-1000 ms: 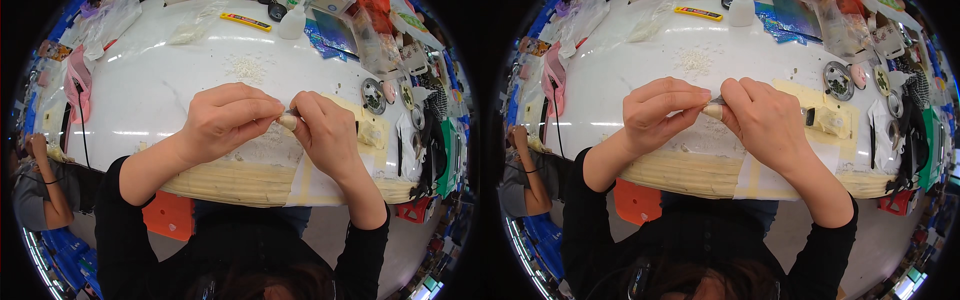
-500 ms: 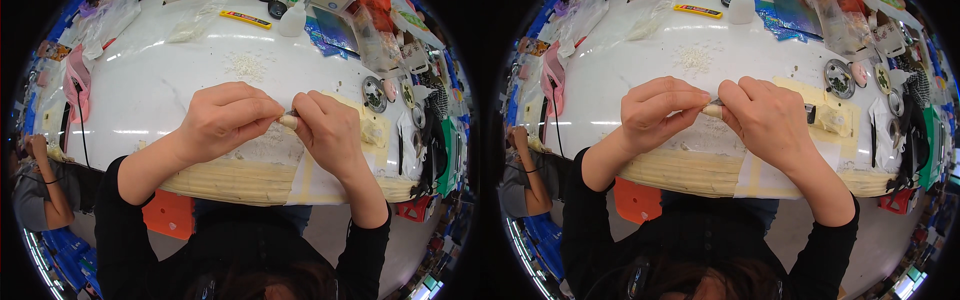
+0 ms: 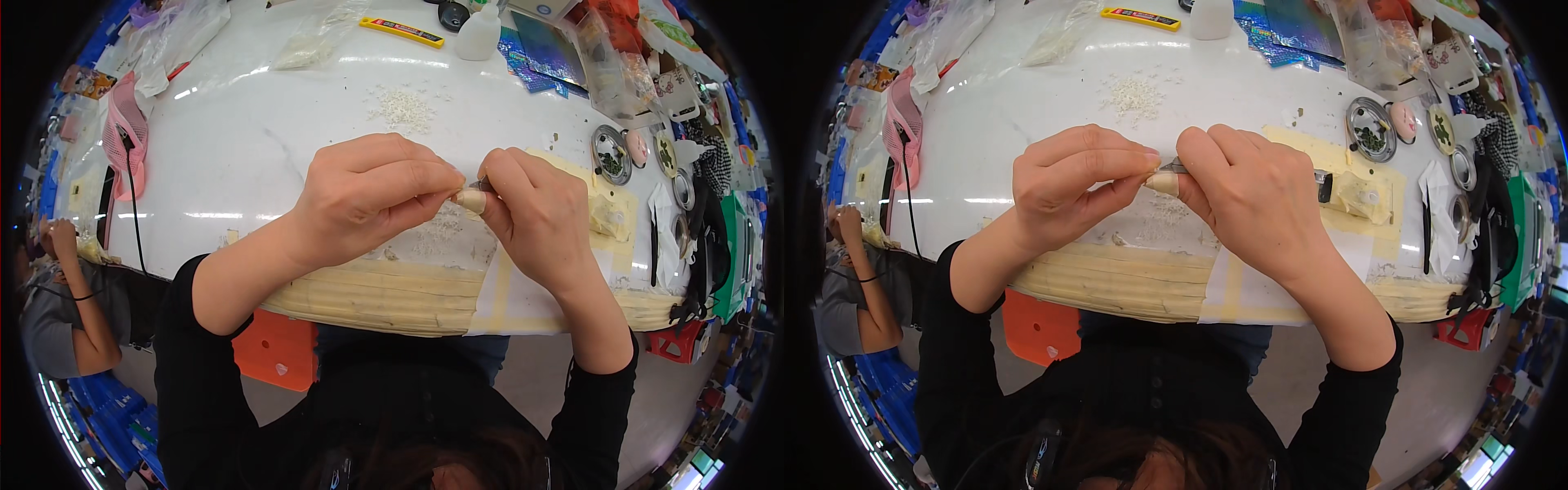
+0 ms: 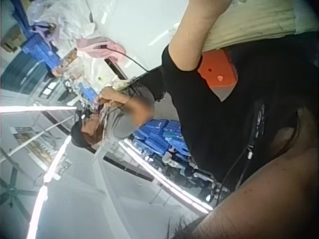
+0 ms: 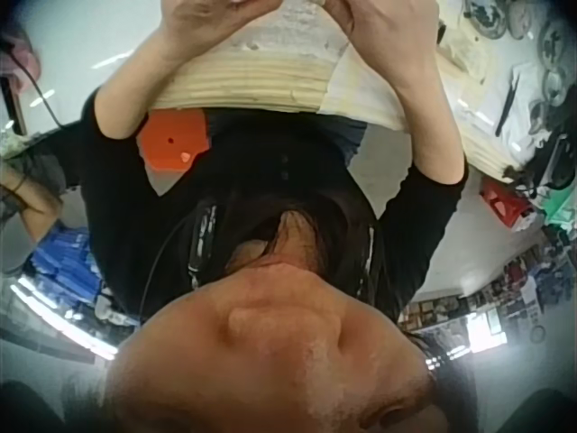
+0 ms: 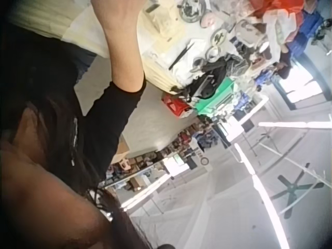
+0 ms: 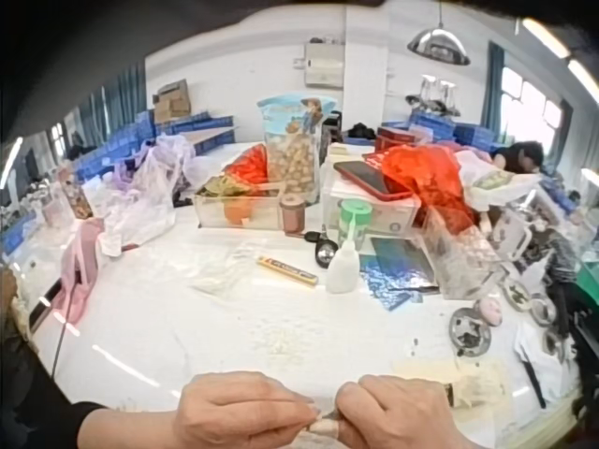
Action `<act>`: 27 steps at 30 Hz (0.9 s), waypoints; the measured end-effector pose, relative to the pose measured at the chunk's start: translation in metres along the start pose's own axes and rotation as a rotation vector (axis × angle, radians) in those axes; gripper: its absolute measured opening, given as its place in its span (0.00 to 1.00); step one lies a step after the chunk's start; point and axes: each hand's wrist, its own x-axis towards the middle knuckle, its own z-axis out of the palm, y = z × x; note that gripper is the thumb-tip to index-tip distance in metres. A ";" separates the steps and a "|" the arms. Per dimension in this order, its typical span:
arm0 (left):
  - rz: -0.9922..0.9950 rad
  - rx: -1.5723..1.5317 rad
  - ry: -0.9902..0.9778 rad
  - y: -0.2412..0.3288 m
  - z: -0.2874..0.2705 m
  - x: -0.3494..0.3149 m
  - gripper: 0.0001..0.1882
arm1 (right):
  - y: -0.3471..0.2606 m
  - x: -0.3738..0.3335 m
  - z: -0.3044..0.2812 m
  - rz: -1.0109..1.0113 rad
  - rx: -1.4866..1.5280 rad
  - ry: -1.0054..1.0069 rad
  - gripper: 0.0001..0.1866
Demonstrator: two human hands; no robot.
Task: Wrapping small white plastic tubes with adhesive decorative film at a production workbench.
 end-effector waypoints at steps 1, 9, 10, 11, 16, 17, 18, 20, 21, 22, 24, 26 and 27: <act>0.001 0.000 -0.001 0.000 0.000 0.000 0.13 | 0.000 0.000 0.001 0.001 0.001 0.001 0.13; 0.010 0.007 -0.003 0.000 0.000 0.000 0.14 | -0.001 0.000 0.000 0.017 0.018 -0.016 0.13; 0.012 0.008 -0.004 0.000 0.000 0.000 0.14 | -0.001 0.000 0.000 0.018 0.021 -0.017 0.13; 0.014 0.009 -0.006 0.000 0.000 0.000 0.14 | -0.001 0.000 0.000 0.019 0.023 -0.018 0.13; 0.027 0.010 -0.001 -0.001 0.000 0.000 0.14 | -0.001 0.000 -0.001 0.025 0.040 -0.058 0.12; 0.025 0.008 0.000 -0.001 0.000 0.000 0.14 | -0.001 0.000 -0.001 0.026 0.046 -0.063 0.11; 0.025 0.007 0.000 -0.001 0.000 0.001 0.14 | -0.001 0.000 -0.001 0.026 0.047 -0.063 0.12; 0.021 0.003 0.002 0.000 0.000 0.001 0.14 | -0.001 -0.001 -0.001 0.027 0.049 -0.063 0.12; 0.019 0.001 0.004 0.000 0.000 0.001 0.14 | -0.001 -0.001 -0.001 0.031 0.055 -0.061 0.12; -0.024 -0.037 -0.016 0.001 -0.001 0.001 0.12 | 0.000 -0.001 -0.001 0.035 0.061 -0.059 0.12; -0.111 -0.111 -0.052 0.005 -0.003 0.002 0.09 | 0.001 -0.001 -0.001 0.053 0.104 -0.063 0.11; -0.461 -0.445 -0.075 0.004 -0.001 -0.002 0.05 | 0.003 -0.001 -0.003 0.081 0.180 -0.076 0.10; -0.636 -0.611 -0.085 0.004 -0.001 -0.003 0.04 | 0.004 0.000 -0.003 0.101 0.240 -0.049 0.09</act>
